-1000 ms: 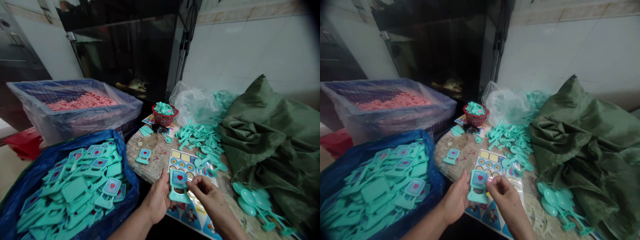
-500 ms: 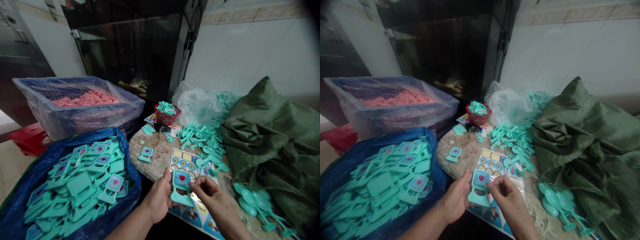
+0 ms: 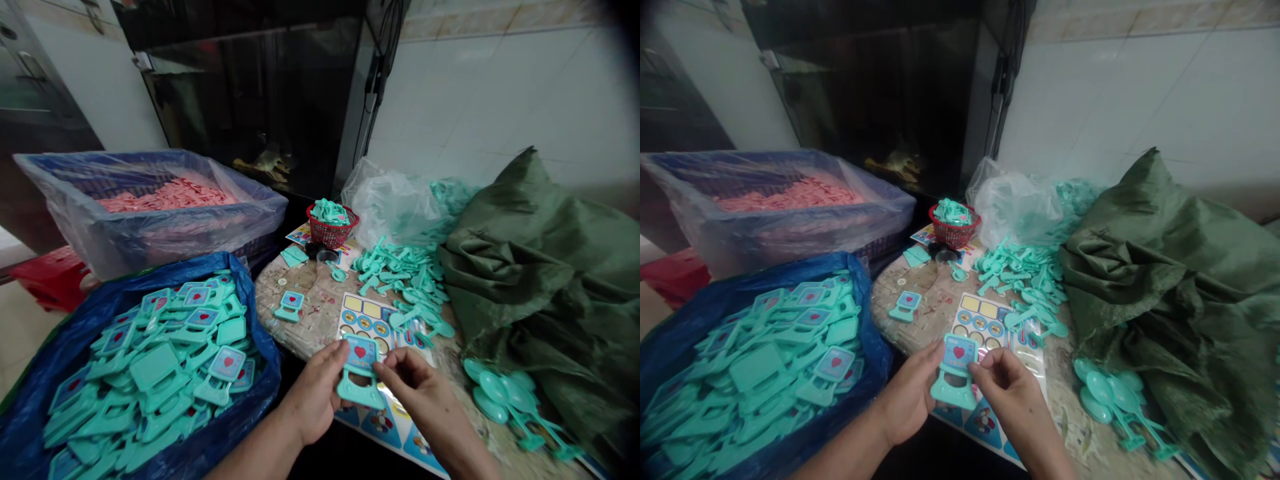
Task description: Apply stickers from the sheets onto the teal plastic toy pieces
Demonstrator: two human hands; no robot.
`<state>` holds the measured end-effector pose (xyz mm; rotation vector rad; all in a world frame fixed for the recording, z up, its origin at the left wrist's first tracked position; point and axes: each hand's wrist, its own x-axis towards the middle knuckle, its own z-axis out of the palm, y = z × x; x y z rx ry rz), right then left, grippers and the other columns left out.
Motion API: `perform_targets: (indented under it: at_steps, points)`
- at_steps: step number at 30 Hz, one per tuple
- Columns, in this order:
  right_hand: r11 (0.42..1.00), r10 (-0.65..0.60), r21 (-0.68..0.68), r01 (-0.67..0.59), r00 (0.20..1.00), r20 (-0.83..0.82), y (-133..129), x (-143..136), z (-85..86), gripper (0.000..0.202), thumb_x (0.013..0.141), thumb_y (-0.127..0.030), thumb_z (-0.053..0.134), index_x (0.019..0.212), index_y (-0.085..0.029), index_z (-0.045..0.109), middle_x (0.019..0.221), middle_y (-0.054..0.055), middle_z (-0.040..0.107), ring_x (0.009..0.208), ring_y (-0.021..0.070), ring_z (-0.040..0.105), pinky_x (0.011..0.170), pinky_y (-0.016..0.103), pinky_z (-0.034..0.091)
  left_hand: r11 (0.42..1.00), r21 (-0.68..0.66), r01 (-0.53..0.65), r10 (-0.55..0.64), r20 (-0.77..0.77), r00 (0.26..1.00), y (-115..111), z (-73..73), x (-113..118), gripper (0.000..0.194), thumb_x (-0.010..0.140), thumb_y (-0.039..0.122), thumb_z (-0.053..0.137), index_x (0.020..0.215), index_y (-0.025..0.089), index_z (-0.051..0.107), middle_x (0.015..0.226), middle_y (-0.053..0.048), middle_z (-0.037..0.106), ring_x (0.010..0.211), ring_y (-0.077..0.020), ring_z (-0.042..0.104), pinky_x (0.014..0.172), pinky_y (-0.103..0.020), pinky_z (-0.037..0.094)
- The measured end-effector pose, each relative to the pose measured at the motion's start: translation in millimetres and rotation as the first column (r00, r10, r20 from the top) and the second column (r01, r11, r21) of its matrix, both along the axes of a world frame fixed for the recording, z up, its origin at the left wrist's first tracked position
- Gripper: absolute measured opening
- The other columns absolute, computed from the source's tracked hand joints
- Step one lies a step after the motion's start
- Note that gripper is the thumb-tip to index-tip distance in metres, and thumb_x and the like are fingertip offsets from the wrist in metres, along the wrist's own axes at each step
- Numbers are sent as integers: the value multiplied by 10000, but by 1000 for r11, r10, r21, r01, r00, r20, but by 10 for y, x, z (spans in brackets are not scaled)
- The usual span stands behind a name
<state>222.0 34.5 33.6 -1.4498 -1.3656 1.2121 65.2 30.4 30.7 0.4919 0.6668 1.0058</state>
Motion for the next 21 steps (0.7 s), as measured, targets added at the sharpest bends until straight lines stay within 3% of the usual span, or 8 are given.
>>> perform_targets:
  at_steps: [4,7,10,13,16,19,21]
  points:
    - [997,33,64,-47,977,210,-37,20,-95,282,748,-490,584,731,-221,501,577,-39,491,528,119,453,502,240,347,993,121,7,9,-127,992,-36,-14,34,348,811,346,587,1107,163,597,983,-90,688,846,-215,648,712,-306,497]
    - [991,36,91,-94,864,501,-117,42,-129,232,782,-466,551,746,-239,517,620,-22,560,543,139,491,521,262,336,985,172,-6,41,-197,979,-44,-56,41,312,827,305,562,1103,162,597,976,-69,691,866,-209,636,758,-311,486]
    - [990,34,80,-113,761,648,-204,87,-116,218,797,-457,531,737,-248,514,656,-13,592,553,152,498,535,277,322,986,159,-54,99,-296,950,-13,-79,2,306,828,315,549,1088,160,592,939,-57,697,825,-211,640,735,-311,491]
    - [994,-1,87,-60,821,570,-233,114,-102,233,803,-477,521,788,-245,511,649,-15,561,558,147,483,540,270,344,986,145,-81,132,-387,913,10,-58,-35,317,827,352,540,1083,172,586,927,-51,698,817,-218,644,735,-318,495]
    - [993,-42,119,1,938,344,-201,62,-140,317,752,-479,594,919,-229,493,707,-17,536,639,151,498,586,258,390,974,224,12,79,-394,916,-36,-22,-10,320,833,345,535,1110,194,593,1029,-48,682,947,-221,616,864,-326,457]
    - [997,14,71,-27,984,180,-156,-11,-222,288,745,-463,600,845,-217,487,683,-35,488,634,136,469,585,246,389,967,250,49,50,-371,927,-98,-20,30,333,840,345,530,1137,208,594,1126,-42,651,1044,-219,577,942,-324,413]
    - [998,43,38,-49,986,160,-130,5,-277,246,766,-446,569,761,-216,481,628,-50,448,588,122,428,550,236,362,979,202,15,57,-346,936,-85,-45,16,366,832,370,539,1157,208,580,1107,-48,662,1016,-230,596,895,-334,448]
